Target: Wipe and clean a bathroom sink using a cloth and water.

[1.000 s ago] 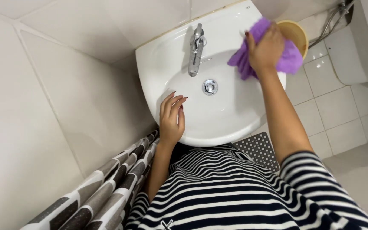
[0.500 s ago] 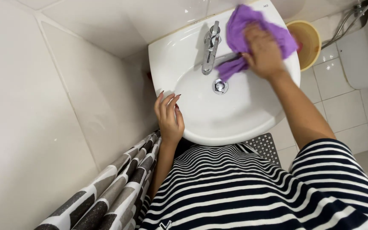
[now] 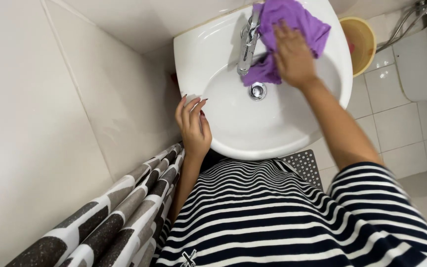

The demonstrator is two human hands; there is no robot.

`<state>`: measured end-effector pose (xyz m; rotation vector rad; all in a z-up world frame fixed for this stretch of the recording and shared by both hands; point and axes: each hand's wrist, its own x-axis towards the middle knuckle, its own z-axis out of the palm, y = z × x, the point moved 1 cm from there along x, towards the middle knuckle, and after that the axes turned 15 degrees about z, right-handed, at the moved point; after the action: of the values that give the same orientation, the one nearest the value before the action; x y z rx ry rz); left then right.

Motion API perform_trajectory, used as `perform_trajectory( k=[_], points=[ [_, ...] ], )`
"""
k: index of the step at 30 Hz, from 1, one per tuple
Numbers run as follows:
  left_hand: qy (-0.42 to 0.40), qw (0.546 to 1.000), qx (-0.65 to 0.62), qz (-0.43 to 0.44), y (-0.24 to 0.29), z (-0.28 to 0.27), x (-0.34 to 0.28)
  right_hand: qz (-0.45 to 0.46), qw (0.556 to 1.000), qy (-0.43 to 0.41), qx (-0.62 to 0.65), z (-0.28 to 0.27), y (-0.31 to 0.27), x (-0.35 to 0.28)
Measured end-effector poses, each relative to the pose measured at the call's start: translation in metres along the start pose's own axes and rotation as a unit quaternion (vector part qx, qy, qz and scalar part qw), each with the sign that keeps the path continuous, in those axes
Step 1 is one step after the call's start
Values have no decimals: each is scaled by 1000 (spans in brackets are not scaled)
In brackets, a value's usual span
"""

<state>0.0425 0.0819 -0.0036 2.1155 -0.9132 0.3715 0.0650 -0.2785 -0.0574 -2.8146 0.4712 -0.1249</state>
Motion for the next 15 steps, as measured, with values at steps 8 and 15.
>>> perform_trajectory(
  k=[8,15],
  points=[
    [37,999,9,-16,-4,-16,-23,136,978,136,-86,-24,102,-59],
    [6,999,3,-40,-4,-18,-33,391,914,-33,103,-18,102,-172]
  ],
)
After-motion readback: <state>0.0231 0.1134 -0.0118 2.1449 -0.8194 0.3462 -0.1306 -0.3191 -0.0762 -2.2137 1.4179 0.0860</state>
